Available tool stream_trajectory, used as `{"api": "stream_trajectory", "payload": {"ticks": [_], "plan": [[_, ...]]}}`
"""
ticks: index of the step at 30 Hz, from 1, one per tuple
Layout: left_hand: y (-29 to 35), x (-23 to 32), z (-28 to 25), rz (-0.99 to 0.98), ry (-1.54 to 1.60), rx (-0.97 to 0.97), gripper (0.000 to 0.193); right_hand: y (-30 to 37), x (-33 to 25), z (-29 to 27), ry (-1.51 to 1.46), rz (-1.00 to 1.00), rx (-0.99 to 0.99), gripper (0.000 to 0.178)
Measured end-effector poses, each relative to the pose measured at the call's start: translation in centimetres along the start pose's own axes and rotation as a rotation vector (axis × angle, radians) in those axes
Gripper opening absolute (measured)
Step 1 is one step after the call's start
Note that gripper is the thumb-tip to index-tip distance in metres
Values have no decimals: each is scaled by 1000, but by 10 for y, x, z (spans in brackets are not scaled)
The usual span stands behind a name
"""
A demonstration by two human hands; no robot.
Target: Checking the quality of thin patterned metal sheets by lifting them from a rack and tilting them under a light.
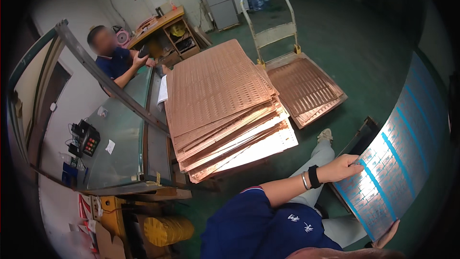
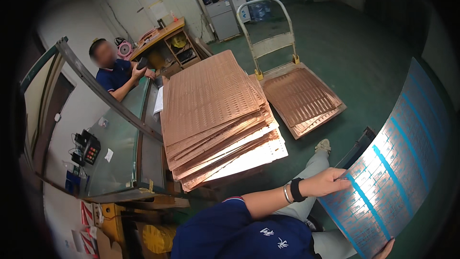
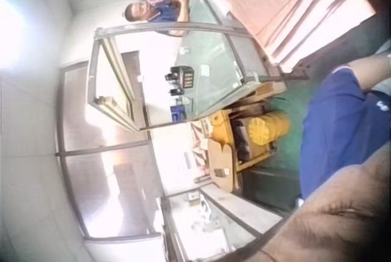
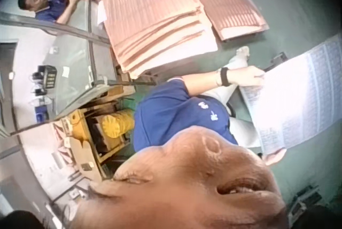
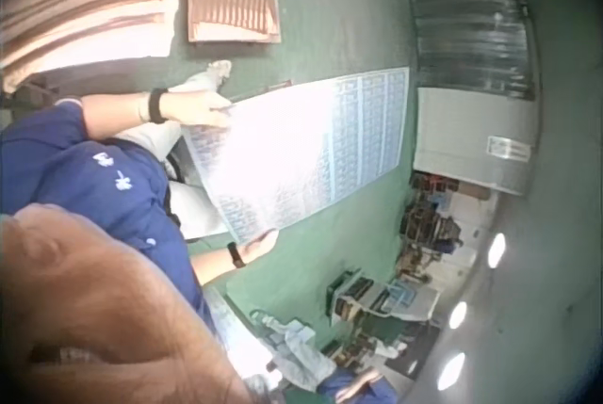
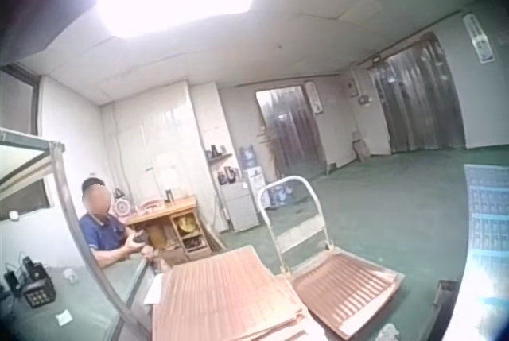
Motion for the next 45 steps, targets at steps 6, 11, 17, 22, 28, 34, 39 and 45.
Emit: {"api": "stream_trajectory", "payload": {"ticks": [6, 11, 17, 22, 28, 34, 39, 45], "plan": [[10, 14, -15, 54, 50, 6, 28, -21, -24, 72, 68, -152, 147, 58], [2, 16, -20, -10, -56, -41, 30, -27, -19, 83, 34, -161, 53, 54], [-20, 7, -19, -120, 339, 9, 34, -15, -30, 92, 181, -251, -156, 45], [-44, 3, 18, -56, 878, -69, 51, -9, -22, 94, -132, -406, 11, 32], [-38, -12, 91, -224, 780, -222, 34, 5, 0, 136, -216, -509, -123, 40], [-54, -54, 49, -279, 720, 110, 30, 0, -43, 98, -389, -506, -26, 24], [-58, -46, 28, -312, 619, 133, 24, 19, -72, 29, -590, -620, 120, 14], [-71, -67, 19, -379, 478, 184, 16, 55, -88, 19, -543, -787, 113, 13]]}}
Point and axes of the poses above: each hand's wrist, its own y-axis away from the middle knuckle, its own z-axis out of the palm, x = y × z, the point moved 5 cm from there along -y, towards the middle knuckle, and after that the axes turned 9 degrees about -y, right-handed, at the moved point
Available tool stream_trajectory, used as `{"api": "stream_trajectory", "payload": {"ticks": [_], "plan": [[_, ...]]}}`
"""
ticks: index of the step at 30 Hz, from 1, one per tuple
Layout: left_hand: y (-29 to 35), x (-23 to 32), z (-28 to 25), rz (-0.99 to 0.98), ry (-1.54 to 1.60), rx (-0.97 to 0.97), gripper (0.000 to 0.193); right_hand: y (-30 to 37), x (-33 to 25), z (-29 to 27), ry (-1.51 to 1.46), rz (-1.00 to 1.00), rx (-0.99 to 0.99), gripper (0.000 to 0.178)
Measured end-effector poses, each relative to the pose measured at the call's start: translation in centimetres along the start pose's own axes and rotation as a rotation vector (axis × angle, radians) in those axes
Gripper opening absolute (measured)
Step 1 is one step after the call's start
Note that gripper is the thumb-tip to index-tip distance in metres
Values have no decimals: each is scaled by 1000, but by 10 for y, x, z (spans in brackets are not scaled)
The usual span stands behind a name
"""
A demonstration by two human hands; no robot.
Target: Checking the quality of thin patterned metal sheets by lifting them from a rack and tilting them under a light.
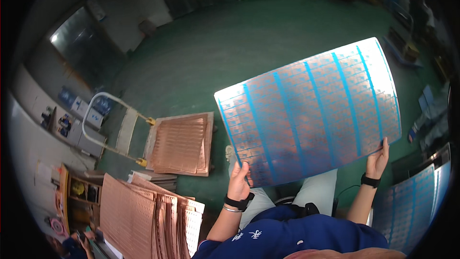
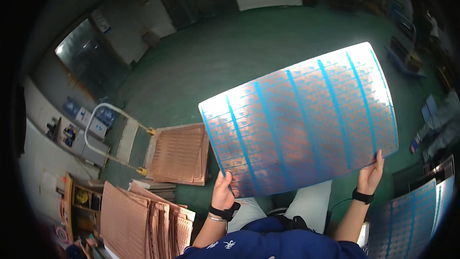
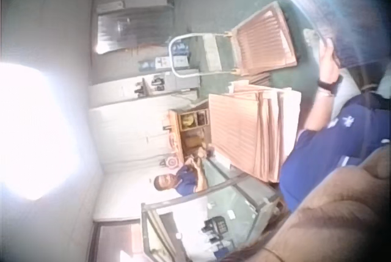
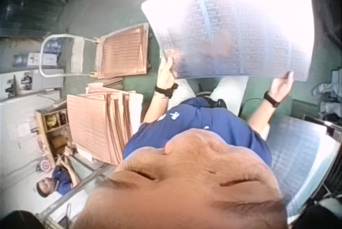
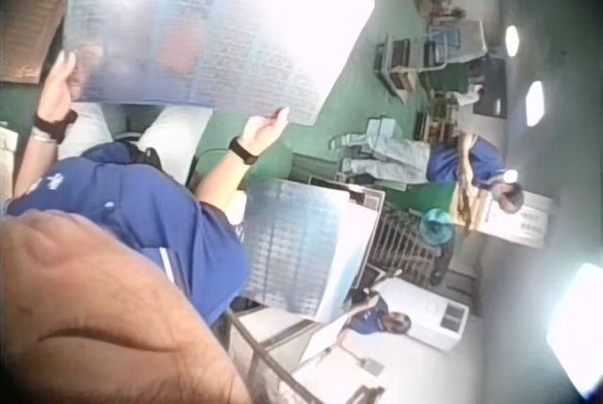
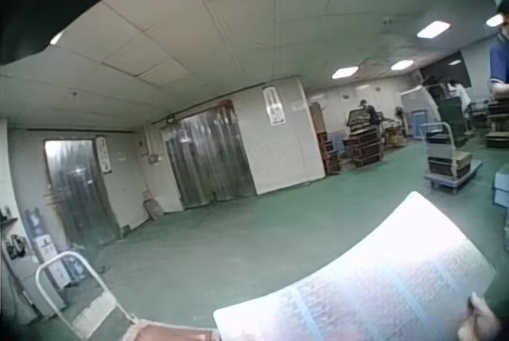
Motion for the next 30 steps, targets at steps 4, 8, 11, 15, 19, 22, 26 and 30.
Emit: {"api": "stream_trajectory", "payload": {"ticks": [4, 8, 11, 15, 19, 22, 26, 30], "plan": [[-8, 9, -2, 37, 34, -102, 24, 3, -17, -22, 130, -38, 96, 13], [-9, 16, -10, 130, -15, -53, 28, 9, -2, -3, 220, 8, 66, 23], [-4, 25, -12, 156, -14, -40, 29, 12, 8, 14, 237, 49, 34, 29], [0, 34, -31, 171, -67, 39, 30, 17, 30, 35, 290, 104, 87, 23], [0, 36, -56, 175, -137, 132, 20, 21, 43, 34, 375, 186, 54, 26], [1, 37, -61, 148, -196, 234, 13, 20, 48, 36, 393, 253, -17, 29], [8, 38, -52, 65, -216, 289, 16, 20, 51, 34, 415, 278, -82, 38], [12, 39, -55, 47, -235, 304, 17, 21, 54, 31, 408, 313, -92, 38]]}}
Point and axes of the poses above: each hand's wrist, its own y-axis away from the middle knuckle, its own z-axis out of the palm, x = y × z, the point moved 5 cm from there along -y, towards the middle knuckle, and after that the axes turned 9 degrees about -y, right-handed, at the moved point
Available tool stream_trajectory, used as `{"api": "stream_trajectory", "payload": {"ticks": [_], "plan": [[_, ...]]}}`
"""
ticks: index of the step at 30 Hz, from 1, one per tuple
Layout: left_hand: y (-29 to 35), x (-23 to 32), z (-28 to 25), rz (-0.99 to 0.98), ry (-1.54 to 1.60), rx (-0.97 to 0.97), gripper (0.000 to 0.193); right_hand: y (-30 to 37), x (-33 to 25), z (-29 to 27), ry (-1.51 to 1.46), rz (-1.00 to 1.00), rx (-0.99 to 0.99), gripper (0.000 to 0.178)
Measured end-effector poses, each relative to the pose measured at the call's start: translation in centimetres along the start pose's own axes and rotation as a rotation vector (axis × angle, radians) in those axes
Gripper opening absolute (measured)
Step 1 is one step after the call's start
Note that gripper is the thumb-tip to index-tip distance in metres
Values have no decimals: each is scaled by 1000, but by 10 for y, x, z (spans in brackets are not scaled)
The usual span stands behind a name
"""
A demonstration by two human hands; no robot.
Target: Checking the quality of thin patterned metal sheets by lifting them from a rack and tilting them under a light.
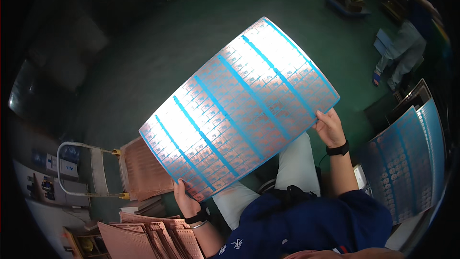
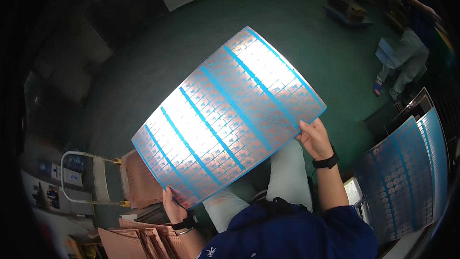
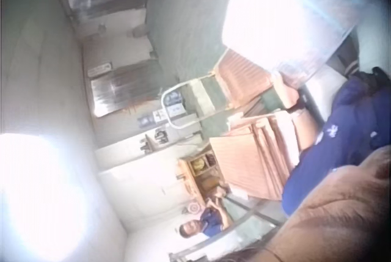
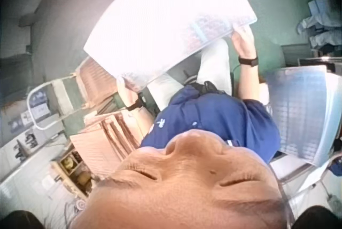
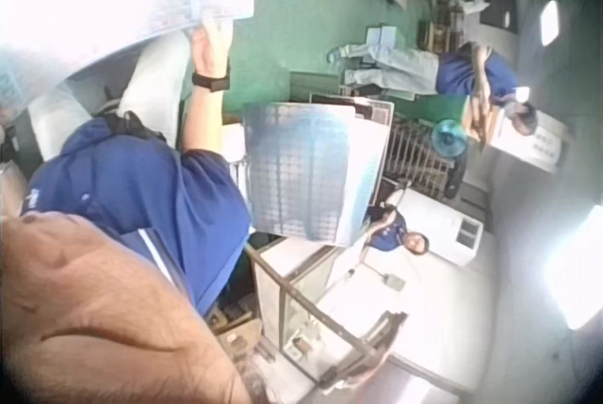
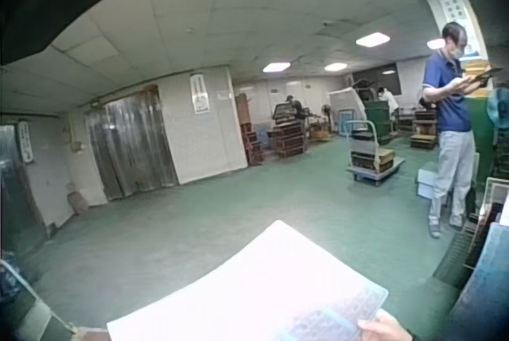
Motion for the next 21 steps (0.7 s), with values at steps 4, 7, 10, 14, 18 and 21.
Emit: {"api": "stream_trajectory", "payload": {"ticks": [4, 7, 10, 14, 18, 21], "plan": [[2, -1, -2, -14, -41, 48, 18, 1, 3, -2, 4, 32, 19, 41], [1, -9, -7, -43, -68, 72, 18, 3, 3, -4, 35, 19, 2, 38], [-2, -16, -13, -78, -71, 53, 19, 4, 6, -5, 46, 26, -1, 38], [0, -19, -19, -100, -104, 74, 19, 4, 9, -4, 35, 44, 16, 38], [1, -18, -22, -118, -60, 72, 18, 1, 16, -7, 42, 64, 29, 37], [-2, -20, -24, -79, -36, 69, 16, -3, 15, -17, -21, 53, 36, 34]]}}
Point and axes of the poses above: each hand's wrist, its own y-axis away from the middle knuckle, its own z-axis out of the palm, x = y × z, the point moved 5 cm from there along -y, towards the middle knuckle, and after that the axes turned 9 degrees about -y, right-handed, at the moved point
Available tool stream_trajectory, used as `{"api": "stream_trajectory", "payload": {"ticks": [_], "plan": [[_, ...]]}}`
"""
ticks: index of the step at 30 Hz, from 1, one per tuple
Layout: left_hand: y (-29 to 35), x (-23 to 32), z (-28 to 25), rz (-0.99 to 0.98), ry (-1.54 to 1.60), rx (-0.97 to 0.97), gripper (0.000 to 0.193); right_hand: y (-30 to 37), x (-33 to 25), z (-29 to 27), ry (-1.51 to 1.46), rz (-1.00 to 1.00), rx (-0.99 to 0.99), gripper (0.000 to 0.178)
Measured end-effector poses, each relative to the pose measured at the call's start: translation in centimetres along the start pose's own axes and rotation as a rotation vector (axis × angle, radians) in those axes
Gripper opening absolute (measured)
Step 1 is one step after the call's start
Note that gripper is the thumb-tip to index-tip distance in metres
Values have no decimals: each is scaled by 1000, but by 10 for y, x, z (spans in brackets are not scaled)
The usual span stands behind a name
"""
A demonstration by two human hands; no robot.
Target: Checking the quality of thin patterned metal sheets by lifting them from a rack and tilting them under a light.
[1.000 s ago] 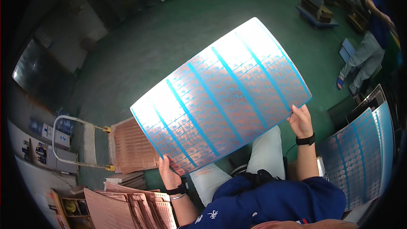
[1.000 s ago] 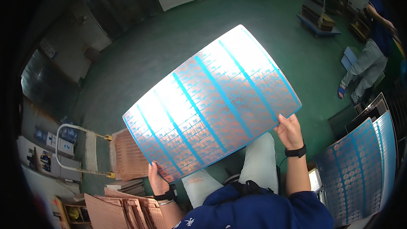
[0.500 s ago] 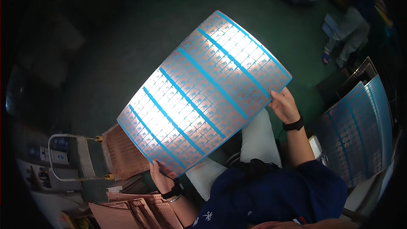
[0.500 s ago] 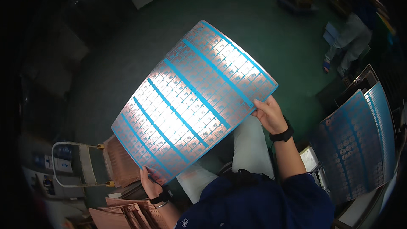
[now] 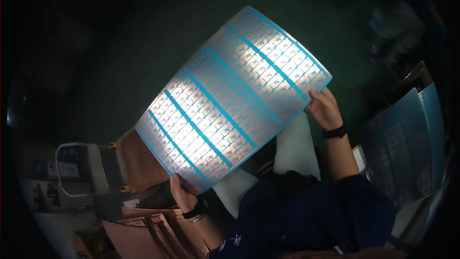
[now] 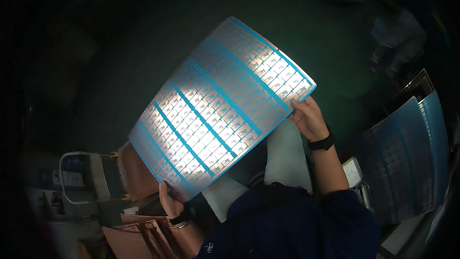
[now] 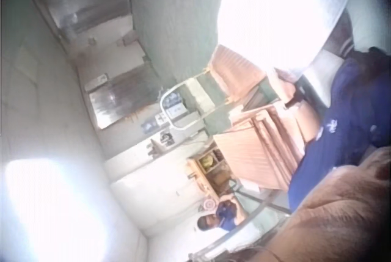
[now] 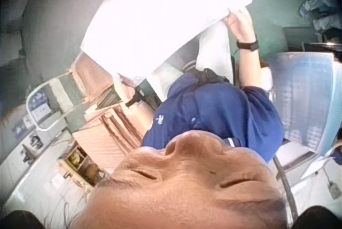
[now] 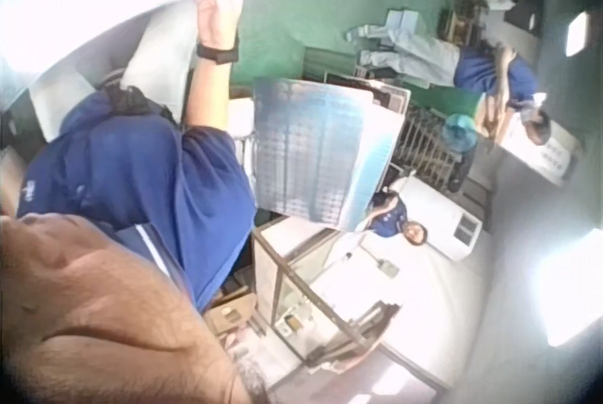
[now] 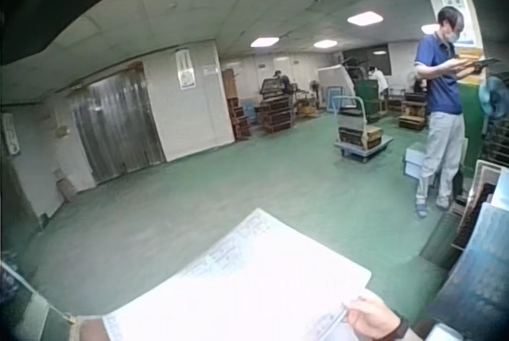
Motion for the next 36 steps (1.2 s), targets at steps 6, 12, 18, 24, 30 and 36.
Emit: {"api": "stream_trajectory", "payload": {"ticks": [6, 12, 18, 24, 30, 36], "plan": [[5, 14, 10, 125, 1, -36, 21, -13, -30, -27, -52, -176, 135, 39], [5, 18, 10, 95, -32, -70, 17, -10, -46, -58, 227, -138, 133, 44], [5, 20, 8, 59, -42, -97, 16, -12, -55, -60, 467, -81, 189, 43], [8, 23, 13, 66, -43, -100, 15, -13, -57, -66, 552, 35, 125, 45], [7, 23, 6, 52, -80, -102, 16, -11, -47, -48, 590, -50, 161, 42], [2, 12, -5, 140, -143, -117, 19, -11, -39, -81, 539, 94, 46, 32]]}}
Point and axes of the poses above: each hand's wrist, its own y-axis away from the middle knuckle, its own z-axis out of the palm, x = y × z, the point moved 5 cm from there along -y, towards the middle knuckle, and after that the axes turned 9 degrees about -y, right-handed, at the moved point
